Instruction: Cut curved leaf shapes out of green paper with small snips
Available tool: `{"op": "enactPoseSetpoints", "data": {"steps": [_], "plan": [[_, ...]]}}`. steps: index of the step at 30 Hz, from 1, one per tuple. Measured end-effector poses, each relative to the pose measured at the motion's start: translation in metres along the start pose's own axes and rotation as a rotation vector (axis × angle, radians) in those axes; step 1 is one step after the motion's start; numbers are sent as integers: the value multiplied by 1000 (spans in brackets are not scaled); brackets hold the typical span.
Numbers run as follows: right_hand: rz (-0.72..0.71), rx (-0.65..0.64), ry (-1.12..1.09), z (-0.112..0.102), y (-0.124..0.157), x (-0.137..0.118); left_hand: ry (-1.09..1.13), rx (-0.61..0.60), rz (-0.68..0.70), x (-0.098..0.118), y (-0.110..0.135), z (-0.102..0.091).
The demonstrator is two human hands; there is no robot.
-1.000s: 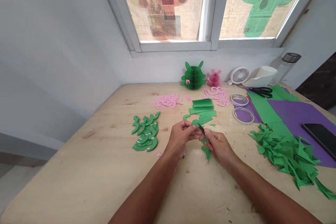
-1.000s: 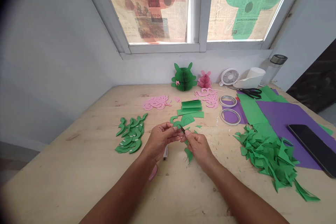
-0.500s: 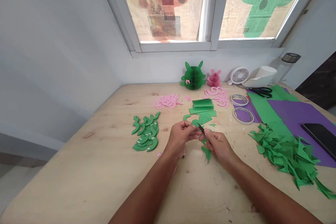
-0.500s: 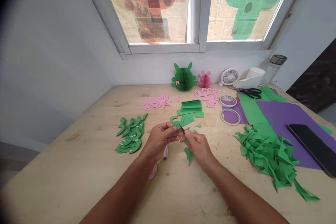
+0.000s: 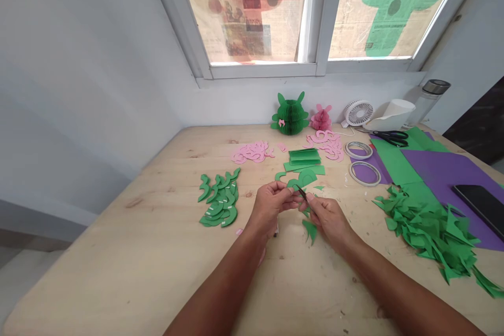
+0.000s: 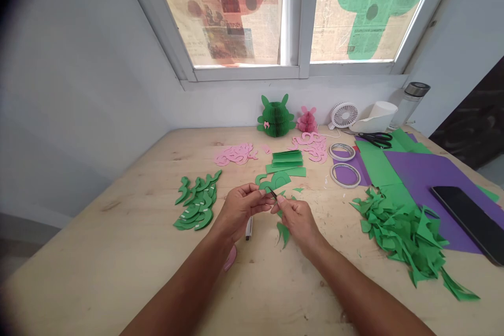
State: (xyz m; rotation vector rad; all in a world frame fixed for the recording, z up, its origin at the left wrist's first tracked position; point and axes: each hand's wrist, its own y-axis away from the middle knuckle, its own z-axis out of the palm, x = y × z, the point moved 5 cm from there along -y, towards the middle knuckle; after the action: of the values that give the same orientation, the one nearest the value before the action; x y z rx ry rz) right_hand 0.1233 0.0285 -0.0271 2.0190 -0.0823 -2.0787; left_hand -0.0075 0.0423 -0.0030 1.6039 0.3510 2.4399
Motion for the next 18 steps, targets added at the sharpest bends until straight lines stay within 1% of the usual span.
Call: {"op": "enactPoseSetpoints", "data": {"steps": [11,18], "plan": [[-7,-15,-18,-2,-2,5,-19,-20,0,-1,-2,-2],[-16,-7,-1,-2,-3,5,-23,-29,15,0,-2,-1]]}}
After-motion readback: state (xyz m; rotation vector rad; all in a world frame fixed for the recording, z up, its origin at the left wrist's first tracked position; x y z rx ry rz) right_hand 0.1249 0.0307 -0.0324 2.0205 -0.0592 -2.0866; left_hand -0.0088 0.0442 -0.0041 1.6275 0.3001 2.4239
